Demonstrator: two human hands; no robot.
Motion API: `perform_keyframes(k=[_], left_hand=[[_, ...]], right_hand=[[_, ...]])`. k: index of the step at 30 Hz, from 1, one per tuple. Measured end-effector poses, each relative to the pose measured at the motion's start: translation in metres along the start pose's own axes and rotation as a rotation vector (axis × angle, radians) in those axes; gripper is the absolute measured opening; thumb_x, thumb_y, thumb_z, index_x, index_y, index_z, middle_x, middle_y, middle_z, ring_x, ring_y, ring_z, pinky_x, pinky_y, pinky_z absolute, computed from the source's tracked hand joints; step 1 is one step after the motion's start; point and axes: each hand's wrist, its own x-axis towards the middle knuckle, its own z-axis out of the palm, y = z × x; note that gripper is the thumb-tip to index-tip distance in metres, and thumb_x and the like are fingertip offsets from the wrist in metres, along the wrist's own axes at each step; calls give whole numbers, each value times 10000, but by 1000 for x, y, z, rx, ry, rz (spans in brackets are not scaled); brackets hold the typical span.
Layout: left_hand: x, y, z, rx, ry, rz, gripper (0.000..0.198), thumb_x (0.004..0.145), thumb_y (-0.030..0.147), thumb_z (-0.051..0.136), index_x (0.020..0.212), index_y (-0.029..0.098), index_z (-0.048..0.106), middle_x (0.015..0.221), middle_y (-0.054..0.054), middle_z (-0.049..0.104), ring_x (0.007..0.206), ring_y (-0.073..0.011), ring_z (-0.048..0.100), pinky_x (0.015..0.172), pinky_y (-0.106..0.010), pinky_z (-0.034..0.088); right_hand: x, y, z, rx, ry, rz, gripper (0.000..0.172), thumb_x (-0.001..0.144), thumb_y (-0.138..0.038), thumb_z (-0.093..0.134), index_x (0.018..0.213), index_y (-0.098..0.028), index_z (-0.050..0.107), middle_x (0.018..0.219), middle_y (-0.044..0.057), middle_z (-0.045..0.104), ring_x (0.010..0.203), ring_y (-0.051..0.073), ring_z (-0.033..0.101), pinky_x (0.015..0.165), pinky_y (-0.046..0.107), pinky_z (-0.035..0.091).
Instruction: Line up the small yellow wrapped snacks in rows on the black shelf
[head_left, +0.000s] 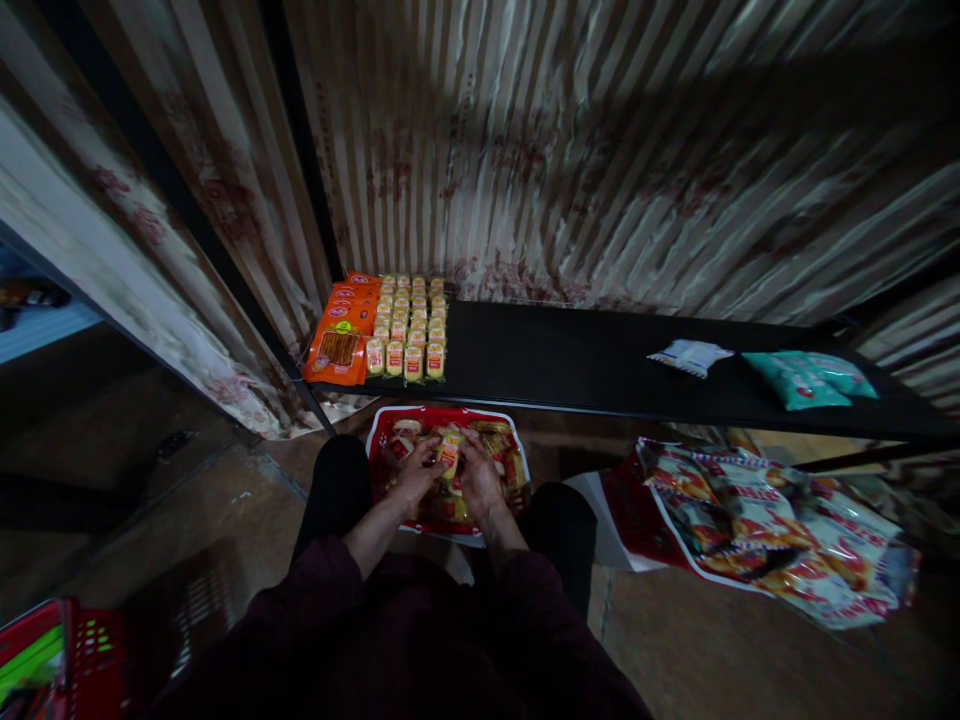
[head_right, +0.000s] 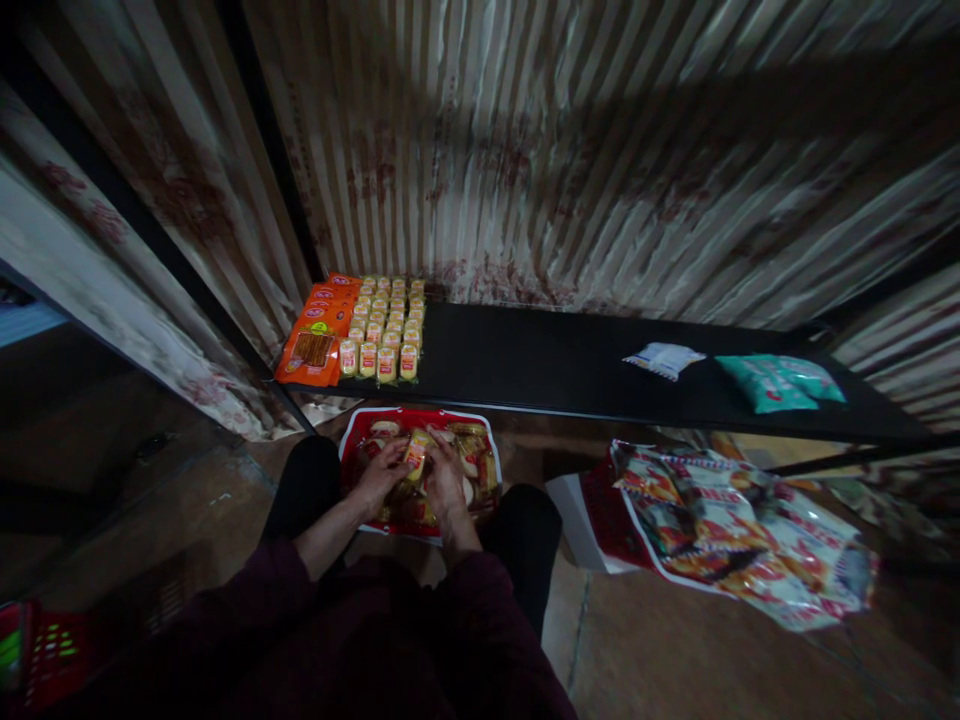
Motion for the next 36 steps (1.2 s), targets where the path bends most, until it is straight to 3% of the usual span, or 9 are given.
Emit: perform_keyframes(k=[6,15,20,24,33,36], left_hand=[[6,-1,0,-28,97,26,438,613,122,738,1032,201,641,1000,-66,673,961,-191,610,892,-327,446],[6,15,7,-48,155,99,359,644,112,684,994,187,651,1010,-73,662,905,-159,607,823,-277,452],[9,19,6,-55,140,47,294,676,160,655,969,187,660,1017,-77,656,862,-162,607,727,-265,466],[11,21,7,-41,151,88,243,666,142,646,903,185,672,974,-61,672,891,-159,604,795,-274,460],[14,17,17,1,225,168,131,681,130,617,800,177,645,842,-27,662,792,-135,595,796,-263,443],[14,14,22,-7,259,201,114,685,105,597,763,188,608,794,-4,631,772,-125,583,801,-254,436]], right_hand=[[-8,4,-2,-73,76,10,331,556,-290,736,877,-222,685,777,-1,717,701,154,637,600,247,477],[-20,14,-2,-68,68,58,365,558,-331,779,899,-243,682,905,8,733,813,164,669,671,254,518],[-19,9,0,-7,72,69,351,567,-315,784,891,-245,667,888,5,733,808,163,675,695,268,531],[-19,7,2,3,47,84,328,592,-311,769,891,-242,653,868,1,728,787,153,669,682,259,521],[-19,6,6,-72,62,-29,303,583,-318,758,859,-231,667,882,-8,697,762,138,617,696,251,479],[-18,6,6,-152,72,-76,304,611,-337,742,885,-231,663,799,-28,676,701,128,588,679,250,463]])
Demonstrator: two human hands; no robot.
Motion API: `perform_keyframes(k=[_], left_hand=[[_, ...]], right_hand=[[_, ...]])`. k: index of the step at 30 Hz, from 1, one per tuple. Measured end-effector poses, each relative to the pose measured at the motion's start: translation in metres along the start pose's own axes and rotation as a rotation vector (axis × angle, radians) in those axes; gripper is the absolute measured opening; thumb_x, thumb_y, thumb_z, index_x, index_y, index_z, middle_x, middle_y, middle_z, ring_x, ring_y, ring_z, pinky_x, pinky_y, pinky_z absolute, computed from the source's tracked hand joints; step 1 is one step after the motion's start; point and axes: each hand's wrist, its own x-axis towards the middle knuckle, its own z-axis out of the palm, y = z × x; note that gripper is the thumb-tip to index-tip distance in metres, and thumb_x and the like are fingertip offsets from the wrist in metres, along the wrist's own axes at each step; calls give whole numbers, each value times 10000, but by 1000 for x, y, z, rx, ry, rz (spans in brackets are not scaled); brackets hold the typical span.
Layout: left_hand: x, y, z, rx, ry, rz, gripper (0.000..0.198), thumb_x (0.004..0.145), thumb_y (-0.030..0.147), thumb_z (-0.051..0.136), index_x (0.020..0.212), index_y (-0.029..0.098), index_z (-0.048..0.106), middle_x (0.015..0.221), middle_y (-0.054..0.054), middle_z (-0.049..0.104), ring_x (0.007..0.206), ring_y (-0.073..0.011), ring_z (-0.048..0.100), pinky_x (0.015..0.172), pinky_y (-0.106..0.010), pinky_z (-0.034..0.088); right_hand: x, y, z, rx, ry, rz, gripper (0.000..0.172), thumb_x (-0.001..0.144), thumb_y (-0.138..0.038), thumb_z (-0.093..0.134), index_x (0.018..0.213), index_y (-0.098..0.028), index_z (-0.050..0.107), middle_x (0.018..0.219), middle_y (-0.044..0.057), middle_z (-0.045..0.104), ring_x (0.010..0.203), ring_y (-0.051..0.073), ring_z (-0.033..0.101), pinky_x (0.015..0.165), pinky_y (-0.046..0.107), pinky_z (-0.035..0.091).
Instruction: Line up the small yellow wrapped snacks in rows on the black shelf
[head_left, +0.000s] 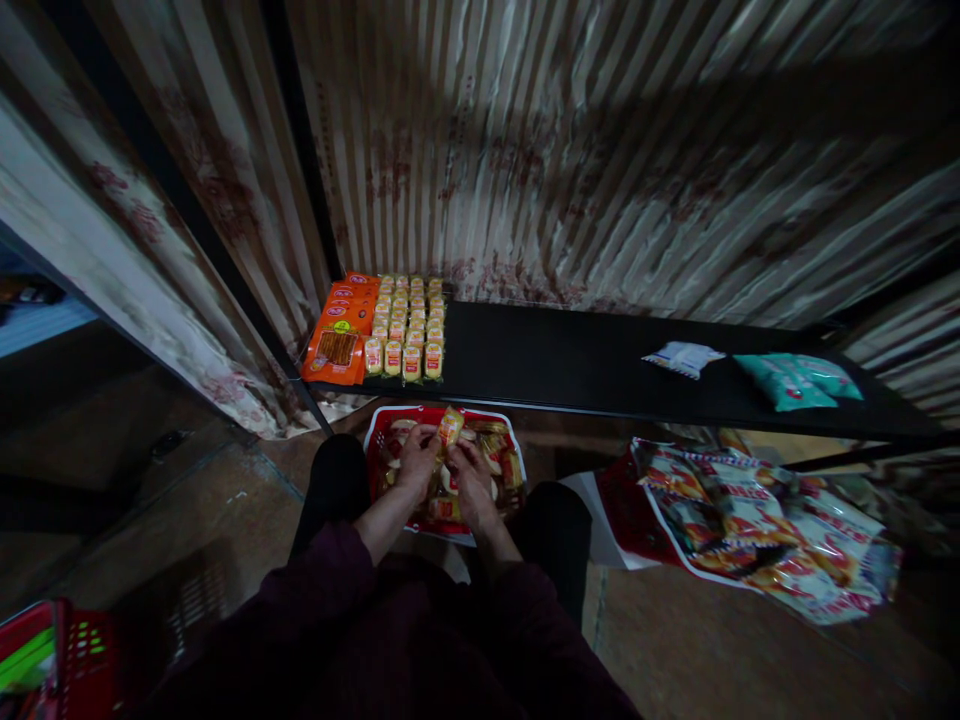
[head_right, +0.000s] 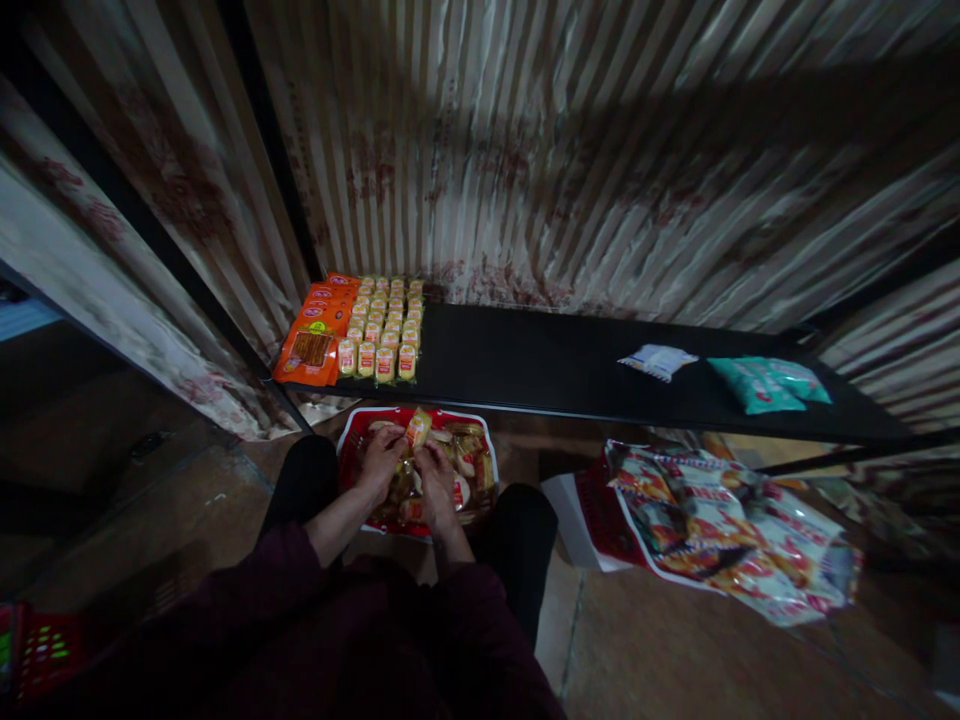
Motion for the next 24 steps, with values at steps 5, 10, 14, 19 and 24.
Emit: perform_keyframes(k=[5,10,14,19,24], left_hand=[[-6,2,4,11,-42,-34,73,707,130,588,737,195,599,814,-8,635,810,-138,586,832,-268,437],[-9,5,3,18,-55,-106,59,694,229,656,726,196,620,828,-18,653,872,-170,596,863,-302,439],[-11,5,3,-27,-57,-152,128,668,262,688,741,189,612,848,-23,656,869,-171,602,841,-303,447],[-14,6,5,-133,-72,-226,182,640,251,691,771,177,588,874,-28,647,825,-160,608,763,-287,467],[-14,7,4,-174,-74,-262,213,605,250,705,755,176,574,933,-39,656,834,-158,611,706,-257,461]], right_hand=[[5,4,-4,-123,64,-130,348,630,-372,718,923,-212,619,874,1,671,801,159,600,794,299,463],[9,7,-9,-308,98,-268,330,664,-372,686,933,-197,611,937,26,657,878,174,586,878,332,444],[5,2,-6,-333,61,-291,321,696,-367,659,963,-196,607,1012,42,646,908,176,593,873,335,458],[-3,-4,-1,-271,45,-265,314,705,-352,651,983,-214,605,1027,39,650,961,184,598,860,320,467],[-4,-2,-1,-256,12,-265,316,713,-335,641,1007,-226,597,1064,41,651,979,190,603,884,338,469]])
